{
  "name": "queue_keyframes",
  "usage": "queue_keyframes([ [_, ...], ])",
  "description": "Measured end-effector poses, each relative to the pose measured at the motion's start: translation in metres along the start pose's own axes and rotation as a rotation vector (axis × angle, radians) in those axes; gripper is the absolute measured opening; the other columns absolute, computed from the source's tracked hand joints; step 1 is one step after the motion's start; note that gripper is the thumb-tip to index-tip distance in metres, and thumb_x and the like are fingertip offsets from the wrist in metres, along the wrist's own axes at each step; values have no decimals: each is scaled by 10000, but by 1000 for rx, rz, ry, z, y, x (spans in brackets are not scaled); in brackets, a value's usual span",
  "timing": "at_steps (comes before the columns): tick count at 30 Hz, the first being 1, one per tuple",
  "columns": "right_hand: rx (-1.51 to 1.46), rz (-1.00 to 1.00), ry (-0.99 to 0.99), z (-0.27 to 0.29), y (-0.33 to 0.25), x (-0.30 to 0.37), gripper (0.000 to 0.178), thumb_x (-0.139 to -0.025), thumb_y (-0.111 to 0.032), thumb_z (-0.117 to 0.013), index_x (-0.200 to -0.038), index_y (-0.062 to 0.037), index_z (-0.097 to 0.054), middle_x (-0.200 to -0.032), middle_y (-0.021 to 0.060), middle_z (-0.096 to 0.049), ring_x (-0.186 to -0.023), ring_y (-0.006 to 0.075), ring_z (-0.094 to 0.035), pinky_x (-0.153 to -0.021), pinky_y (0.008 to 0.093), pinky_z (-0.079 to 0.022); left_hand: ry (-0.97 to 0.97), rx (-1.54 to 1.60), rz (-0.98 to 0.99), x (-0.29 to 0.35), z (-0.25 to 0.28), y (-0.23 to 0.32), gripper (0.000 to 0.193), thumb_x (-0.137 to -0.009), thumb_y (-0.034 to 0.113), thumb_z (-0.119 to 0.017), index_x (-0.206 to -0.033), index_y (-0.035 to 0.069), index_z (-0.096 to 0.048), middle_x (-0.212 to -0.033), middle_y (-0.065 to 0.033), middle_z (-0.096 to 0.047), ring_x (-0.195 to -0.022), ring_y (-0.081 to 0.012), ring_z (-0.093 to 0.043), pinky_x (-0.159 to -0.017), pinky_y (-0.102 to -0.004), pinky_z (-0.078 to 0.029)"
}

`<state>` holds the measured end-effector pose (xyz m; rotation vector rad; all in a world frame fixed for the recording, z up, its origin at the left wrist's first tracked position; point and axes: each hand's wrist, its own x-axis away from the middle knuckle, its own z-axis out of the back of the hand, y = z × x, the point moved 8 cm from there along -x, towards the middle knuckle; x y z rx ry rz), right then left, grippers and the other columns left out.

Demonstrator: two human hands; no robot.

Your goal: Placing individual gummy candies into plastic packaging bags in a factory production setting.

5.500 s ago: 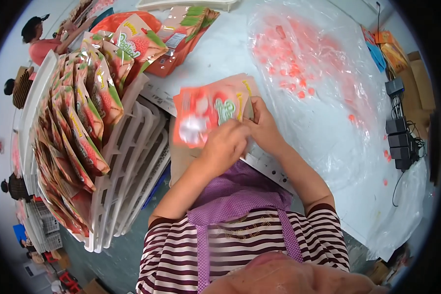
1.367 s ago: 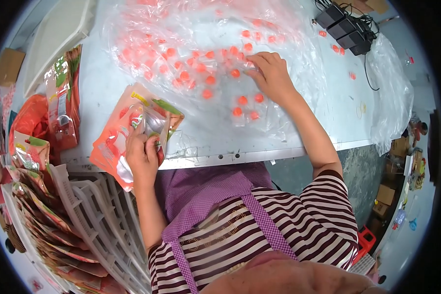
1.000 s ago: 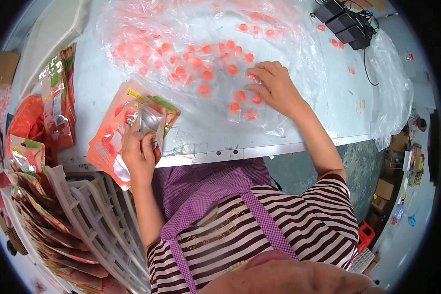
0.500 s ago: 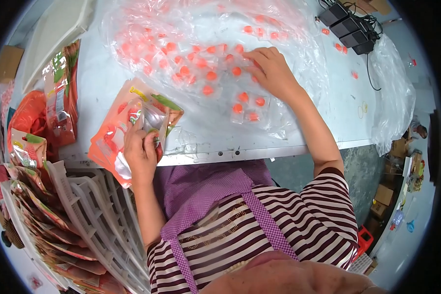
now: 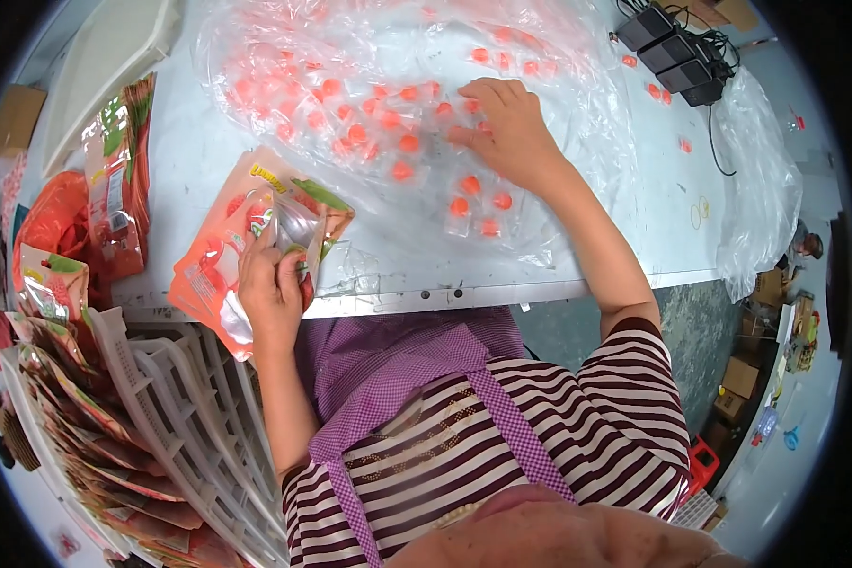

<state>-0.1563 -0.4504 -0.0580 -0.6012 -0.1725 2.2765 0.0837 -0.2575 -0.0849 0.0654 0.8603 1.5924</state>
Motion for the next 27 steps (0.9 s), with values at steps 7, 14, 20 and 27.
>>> queue_keyframes([
  [7,-70,-171,-276,-17,9,5,413,-795,-246,-639,-1144,-62,-518,-1105,105,-536,-1044,261,-459,-914,356,-327,4,7,11,0,2,-1,98,-840,67,-573,-808,-15,-529,-814,-146,-559,-734,-284,-557,-680,-330,-450],
  [14,10,111,-45,-20,-6,-20,378,-841,-226,-586,-1180,-79,-509,-1159,87,-526,-1039,265,-469,-905,376,-339,67,-40,-114,-2,4,8,75,-832,47,-567,-815,-14,-528,-809,-145,-557,-719,-280,-555,-658,-328,-450],
  [20,-18,-31,-252,-36,7,-20,334,-855,-211,-566,-1157,-72,-529,-1158,69,-543,-1038,245,-475,-909,371,-339,-8,12,21,-1,0,-1,79,-827,51,-576,-818,-12,-529,-826,-153,-567,-741,-293,-559,-676,-344,-455],
  [27,-33,-18,-228,-23,7,2,336,-840,-175,-571,-1160,-80,-536,-1139,59,-553,-1013,235,-480,-907,359,-329,17,-1,-12,1,1,-1,86,-821,46,-583,-815,-15,-523,-808,-150,-559,-718,-293,-557,-651,-337,-452],
])
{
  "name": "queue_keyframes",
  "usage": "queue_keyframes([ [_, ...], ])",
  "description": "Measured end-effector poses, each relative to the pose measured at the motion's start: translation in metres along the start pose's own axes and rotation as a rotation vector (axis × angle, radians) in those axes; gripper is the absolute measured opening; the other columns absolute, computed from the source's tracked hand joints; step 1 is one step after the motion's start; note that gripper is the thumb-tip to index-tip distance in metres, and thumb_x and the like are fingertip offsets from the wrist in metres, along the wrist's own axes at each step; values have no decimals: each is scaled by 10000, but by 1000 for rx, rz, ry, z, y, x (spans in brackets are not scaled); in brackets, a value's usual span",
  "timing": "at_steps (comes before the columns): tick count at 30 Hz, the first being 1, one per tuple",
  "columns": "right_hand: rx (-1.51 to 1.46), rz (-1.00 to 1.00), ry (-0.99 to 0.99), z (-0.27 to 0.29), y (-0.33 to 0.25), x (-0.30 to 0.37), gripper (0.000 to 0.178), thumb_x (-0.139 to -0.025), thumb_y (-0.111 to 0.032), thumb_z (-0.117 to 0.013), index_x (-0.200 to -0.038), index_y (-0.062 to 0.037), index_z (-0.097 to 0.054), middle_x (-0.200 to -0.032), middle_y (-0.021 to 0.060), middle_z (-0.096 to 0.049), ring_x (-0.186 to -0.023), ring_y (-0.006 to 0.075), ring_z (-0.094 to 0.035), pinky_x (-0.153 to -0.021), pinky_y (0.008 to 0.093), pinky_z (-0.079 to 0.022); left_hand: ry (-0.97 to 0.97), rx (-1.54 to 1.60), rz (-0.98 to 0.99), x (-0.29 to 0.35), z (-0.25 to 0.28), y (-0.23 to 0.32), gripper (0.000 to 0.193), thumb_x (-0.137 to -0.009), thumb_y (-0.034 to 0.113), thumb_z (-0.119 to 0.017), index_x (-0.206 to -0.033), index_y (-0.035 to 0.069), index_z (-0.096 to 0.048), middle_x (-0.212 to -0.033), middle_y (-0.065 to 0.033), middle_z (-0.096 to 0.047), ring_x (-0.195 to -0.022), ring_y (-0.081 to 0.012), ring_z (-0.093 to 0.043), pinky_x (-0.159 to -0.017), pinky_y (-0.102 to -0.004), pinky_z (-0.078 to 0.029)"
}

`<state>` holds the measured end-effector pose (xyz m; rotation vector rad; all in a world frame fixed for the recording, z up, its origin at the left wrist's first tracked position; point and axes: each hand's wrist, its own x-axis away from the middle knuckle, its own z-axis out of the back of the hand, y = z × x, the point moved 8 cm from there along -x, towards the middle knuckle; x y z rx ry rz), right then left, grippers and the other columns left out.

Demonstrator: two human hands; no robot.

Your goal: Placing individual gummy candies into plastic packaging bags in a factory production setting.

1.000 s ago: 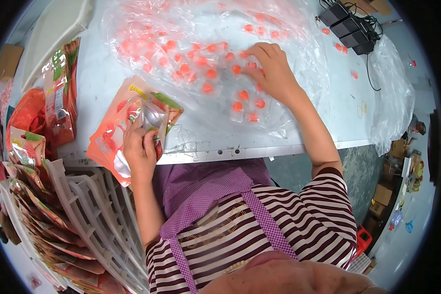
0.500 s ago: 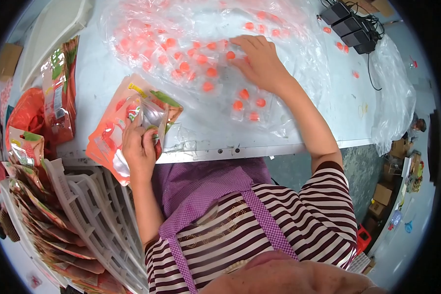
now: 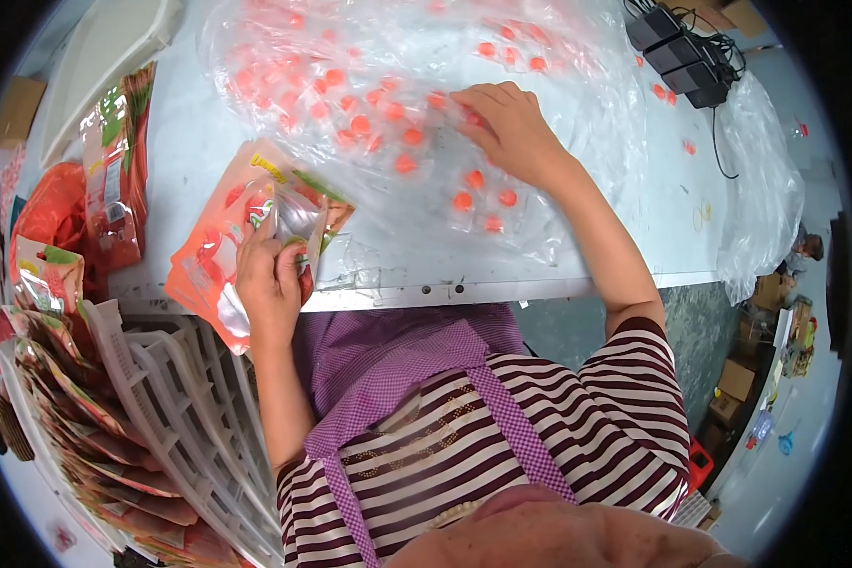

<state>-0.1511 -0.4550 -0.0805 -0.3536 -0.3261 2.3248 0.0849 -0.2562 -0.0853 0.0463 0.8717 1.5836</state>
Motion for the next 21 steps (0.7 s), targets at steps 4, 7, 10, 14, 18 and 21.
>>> queue_keyframes([
  [4,-6,9,11,4,-6,-2,339,-829,-162,-576,-1160,-97,-541,-1108,50,-562,-1001,221,-482,-903,345,-319,-17,-10,5,-3,-1,3,89,-818,37,-586,-807,-15,-515,-812,-156,-562,-721,-292,-561,-649,-336,-454],
  [7,-7,14,15,4,-6,3,305,-825,-159,-580,-1123,-100,-557,-1069,42,-574,-990,214,-489,-900,337,-313,-7,0,-6,-4,1,6,89,-816,31,-587,-805,-18,-513,-798,-156,-556,-717,-289,-557,-666,-338,-456],
  [10,-1,56,36,6,-9,10,263,-819,-159,-585,-1074,-97,-575,-1037,38,-583,-980,212,-495,-901,333,-310,9,-3,-10,-4,2,6,92,-816,33,-589,-807,-20,-515,-790,-158,-554,-724,-297,-557,-697,-341,-459],
  [14,24,109,-21,10,-17,20,240,-806,-151,-597,-1038,-90,-590,-1027,43,-584,-979,218,-498,-895,338,-317,-6,8,22,-4,1,3,97,-815,36,-594,-806,-22,-517,-792,-159,-554,-732,-306,-557,-727,-345,-460],
  [18,-13,111,-11,11,-20,7,271,-797,-136,-604,-1066,-99,-588,-1083,62,-566,-1003,236,-489,-906,355,-329,14,-3,-7,-5,2,6,97,-816,37,-596,-801,-20,-519,-788,-154,-552,-728,-306,-556,-709,-339,-458],
  [21,-10,190,68,5,-30,-10,300,-794,-129,-607,-1093,-115,-587,-1150,79,-536,-1051,252,-472,-920,369,-339,-3,29,42,-3,0,3,110,-791,38,-612,-801,-18,-518,-906,-186,-577,-827,-359,-555,-825,-403,-427],
])
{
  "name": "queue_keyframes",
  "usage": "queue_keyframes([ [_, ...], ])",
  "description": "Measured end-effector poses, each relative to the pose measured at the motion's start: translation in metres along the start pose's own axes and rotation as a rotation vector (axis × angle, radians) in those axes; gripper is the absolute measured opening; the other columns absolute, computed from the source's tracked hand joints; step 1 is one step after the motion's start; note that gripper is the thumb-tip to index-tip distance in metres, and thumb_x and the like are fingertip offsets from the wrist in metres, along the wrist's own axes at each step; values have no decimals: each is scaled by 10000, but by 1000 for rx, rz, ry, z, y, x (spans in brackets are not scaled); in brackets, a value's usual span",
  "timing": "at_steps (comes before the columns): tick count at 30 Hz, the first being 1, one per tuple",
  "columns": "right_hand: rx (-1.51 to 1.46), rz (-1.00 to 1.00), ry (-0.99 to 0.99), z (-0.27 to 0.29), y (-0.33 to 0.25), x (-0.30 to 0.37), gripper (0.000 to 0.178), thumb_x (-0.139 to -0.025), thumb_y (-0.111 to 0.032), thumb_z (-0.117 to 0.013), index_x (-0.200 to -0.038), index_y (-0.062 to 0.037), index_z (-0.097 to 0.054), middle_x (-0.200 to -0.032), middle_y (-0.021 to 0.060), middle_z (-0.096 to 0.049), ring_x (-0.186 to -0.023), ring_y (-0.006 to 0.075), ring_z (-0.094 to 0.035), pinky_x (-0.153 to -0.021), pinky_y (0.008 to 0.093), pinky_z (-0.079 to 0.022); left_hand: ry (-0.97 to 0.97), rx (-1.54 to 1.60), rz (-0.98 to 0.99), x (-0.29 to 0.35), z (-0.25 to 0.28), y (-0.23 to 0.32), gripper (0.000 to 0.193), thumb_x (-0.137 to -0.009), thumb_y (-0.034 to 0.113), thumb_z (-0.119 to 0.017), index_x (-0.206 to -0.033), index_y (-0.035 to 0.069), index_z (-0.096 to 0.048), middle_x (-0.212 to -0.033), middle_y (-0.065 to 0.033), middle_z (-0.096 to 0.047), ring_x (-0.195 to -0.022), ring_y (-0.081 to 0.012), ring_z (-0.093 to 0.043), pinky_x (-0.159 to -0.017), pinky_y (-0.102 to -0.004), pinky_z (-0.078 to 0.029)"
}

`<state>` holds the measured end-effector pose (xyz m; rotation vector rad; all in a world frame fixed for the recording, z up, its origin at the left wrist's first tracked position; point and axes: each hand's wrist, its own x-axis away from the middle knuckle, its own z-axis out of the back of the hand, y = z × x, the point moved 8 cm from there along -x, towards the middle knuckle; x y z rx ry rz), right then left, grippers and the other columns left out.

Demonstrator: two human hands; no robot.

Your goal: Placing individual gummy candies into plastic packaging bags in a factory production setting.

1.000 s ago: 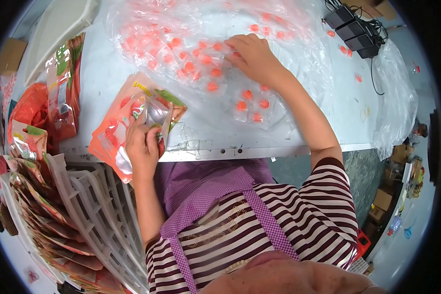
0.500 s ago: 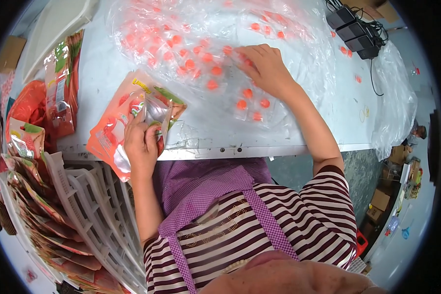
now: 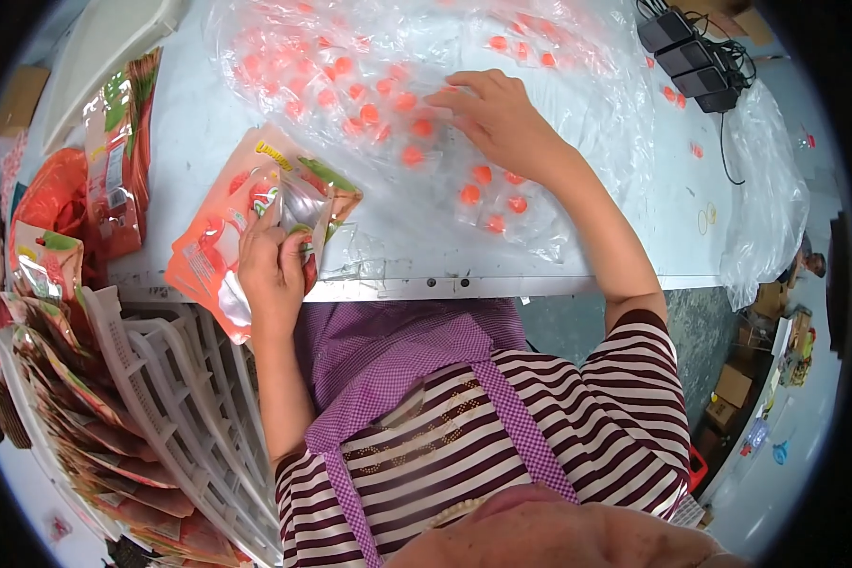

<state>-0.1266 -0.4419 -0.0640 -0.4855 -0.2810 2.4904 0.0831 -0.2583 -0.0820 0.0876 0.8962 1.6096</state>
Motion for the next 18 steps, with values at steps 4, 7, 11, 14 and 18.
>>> queue_keyframes([
  [4,1,23,-118,-18,-2,-12,282,-820,-165,-592,-1099,-127,-592,-1169,63,-526,-1075,242,-463,-934,373,-336,-35,42,61,1,-3,-2,132,-765,40,-629,-801,-18,-516,-1026,-216,-604,-932,-416,-554,-955,-472,-394],
  [7,-19,-11,-154,-22,1,-10,256,-835,-179,-580,-1083,-118,-603,-1157,58,-541,-1079,230,-470,-942,367,-333,-34,28,58,1,-2,-2,130,-765,39,-627,-801,-17,-516,-1024,-215,-606,-930,-415,-556,-956,-472,-393],
  [11,20,-25,-140,-15,4,4,241,-854,-181,-558,-1074,-99,-610,-1193,72,-544,-1107,223,-478,-968,364,-322,-28,21,65,0,-1,-4,121,-765,37,-624,-798,-16,-520,-1022,-217,-606,-928,-407,-559,-954,-471,-395],
  [14,49,-55,-145,-12,7,16,260,-858,-186,-548,-1097,-97,-600,-1225,78,-532,-1116,222,-482,-977,368,-315,-10,-13,-29,-2,0,1,91,-819,39,-583,-816,-23,-516,-832,-170,-566,-744,-305,-558,-693,-335,-454],
  [18,81,-2,-161,-7,-2,23,296,-843,-181,-562,-1127,-100,-585,-1266,78,-503,-1143,245,-461,-982,372,-310,-10,-1,5,-3,0,-1,100,-788,36,-604,-807,-19,-522,-949,-207,-590,-865,-359,-572,-842,-411,-428],
])
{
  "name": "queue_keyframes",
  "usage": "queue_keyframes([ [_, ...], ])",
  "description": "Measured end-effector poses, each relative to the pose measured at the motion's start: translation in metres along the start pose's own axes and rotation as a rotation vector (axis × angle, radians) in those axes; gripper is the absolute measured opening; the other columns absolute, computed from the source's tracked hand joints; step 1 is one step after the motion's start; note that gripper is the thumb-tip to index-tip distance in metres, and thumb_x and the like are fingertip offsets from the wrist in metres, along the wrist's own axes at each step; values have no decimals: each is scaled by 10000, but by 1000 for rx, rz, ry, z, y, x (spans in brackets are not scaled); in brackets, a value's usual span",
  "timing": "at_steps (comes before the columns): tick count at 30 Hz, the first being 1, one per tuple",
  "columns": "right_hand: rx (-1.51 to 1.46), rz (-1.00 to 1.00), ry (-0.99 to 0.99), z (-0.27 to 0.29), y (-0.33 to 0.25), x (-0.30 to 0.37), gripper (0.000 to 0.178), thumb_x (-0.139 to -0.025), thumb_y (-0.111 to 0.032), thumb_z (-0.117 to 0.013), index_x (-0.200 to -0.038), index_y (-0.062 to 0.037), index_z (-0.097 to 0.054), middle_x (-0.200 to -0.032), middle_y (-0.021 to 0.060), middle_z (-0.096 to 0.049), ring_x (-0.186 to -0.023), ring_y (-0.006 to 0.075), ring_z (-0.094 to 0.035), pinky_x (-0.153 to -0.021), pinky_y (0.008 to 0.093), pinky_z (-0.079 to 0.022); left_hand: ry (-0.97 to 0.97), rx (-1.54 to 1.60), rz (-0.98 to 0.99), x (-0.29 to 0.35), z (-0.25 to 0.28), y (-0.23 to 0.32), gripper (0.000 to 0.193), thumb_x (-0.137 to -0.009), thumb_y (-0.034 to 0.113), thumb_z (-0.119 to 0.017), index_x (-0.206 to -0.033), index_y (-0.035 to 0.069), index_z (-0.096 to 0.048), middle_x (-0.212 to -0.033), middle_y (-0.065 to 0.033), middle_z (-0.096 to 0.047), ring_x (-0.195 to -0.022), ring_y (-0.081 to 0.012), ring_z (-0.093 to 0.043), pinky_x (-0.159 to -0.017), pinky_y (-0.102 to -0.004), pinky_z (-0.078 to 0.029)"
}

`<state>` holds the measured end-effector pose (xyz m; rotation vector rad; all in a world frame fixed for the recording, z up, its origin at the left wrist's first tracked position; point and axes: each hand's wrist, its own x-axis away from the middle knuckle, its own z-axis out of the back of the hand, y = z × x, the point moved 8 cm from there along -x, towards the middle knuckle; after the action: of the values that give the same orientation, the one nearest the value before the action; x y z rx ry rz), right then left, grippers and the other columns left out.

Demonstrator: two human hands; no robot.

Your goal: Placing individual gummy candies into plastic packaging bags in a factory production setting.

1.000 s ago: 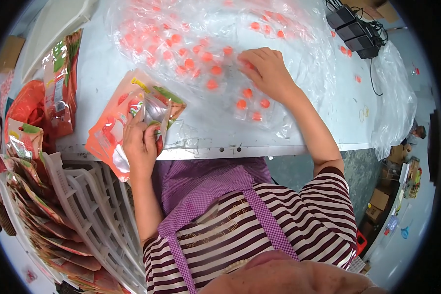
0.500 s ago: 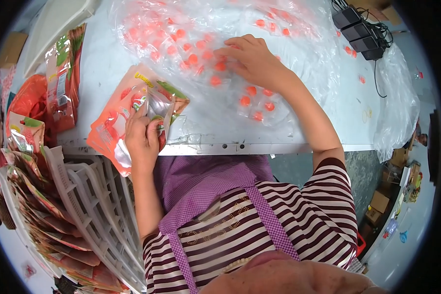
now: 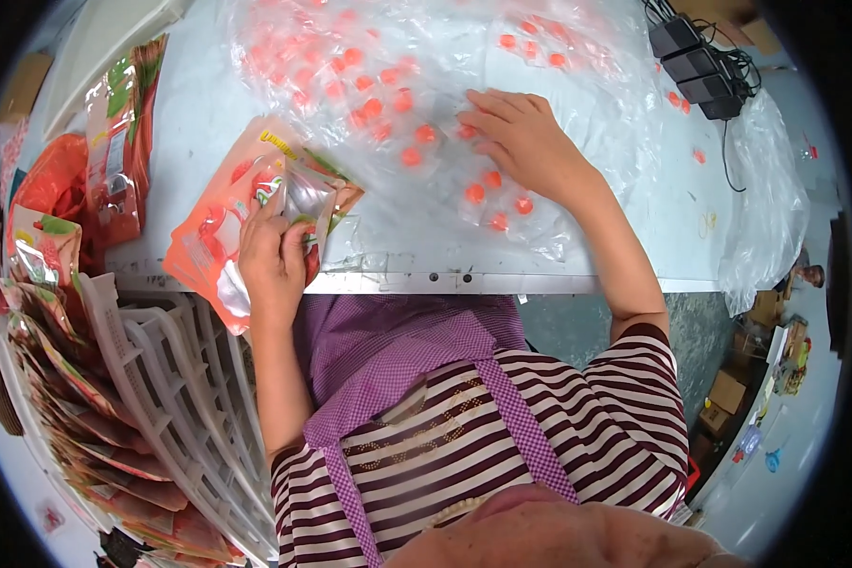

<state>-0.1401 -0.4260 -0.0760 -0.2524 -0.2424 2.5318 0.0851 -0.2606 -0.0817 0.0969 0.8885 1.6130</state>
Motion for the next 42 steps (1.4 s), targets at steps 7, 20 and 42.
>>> queue_keyframes([
  [7,-69,97,-12,-7,-42,-15,315,-793,-182,-622,-1107,-181,-589,-1199,51,-505,-1126,259,-446,-980,410,-302,26,-16,-80,2,-1,4,103,-797,32,-606,-815,-20,-519,-903,-204,-588,-826,-333,-584,-729,-360,-465],
  [20,-128,104,-131,-1,-36,13,322,-759,-154,-635,-1079,-176,-607,-1176,56,-514,-1106,246,-449,-995,416,-275,17,19,-3,0,0,2,124,-766,63,-625,-784,-10,-526,-1047,-207,-610,-916,-367,-579,-963,-473,-398],
  [42,-93,36,-74,-14,-11,-45,284,-771,-173,-641,-1034,-101,-564,-1124,25,-554,-1055,218,-473,-905,355,-337,8,6,2,-1,2,6,78,-793,31,-598,-791,-18,-537,-839,-188,-589,-800,-342,-589,-780,-382,-462],
])
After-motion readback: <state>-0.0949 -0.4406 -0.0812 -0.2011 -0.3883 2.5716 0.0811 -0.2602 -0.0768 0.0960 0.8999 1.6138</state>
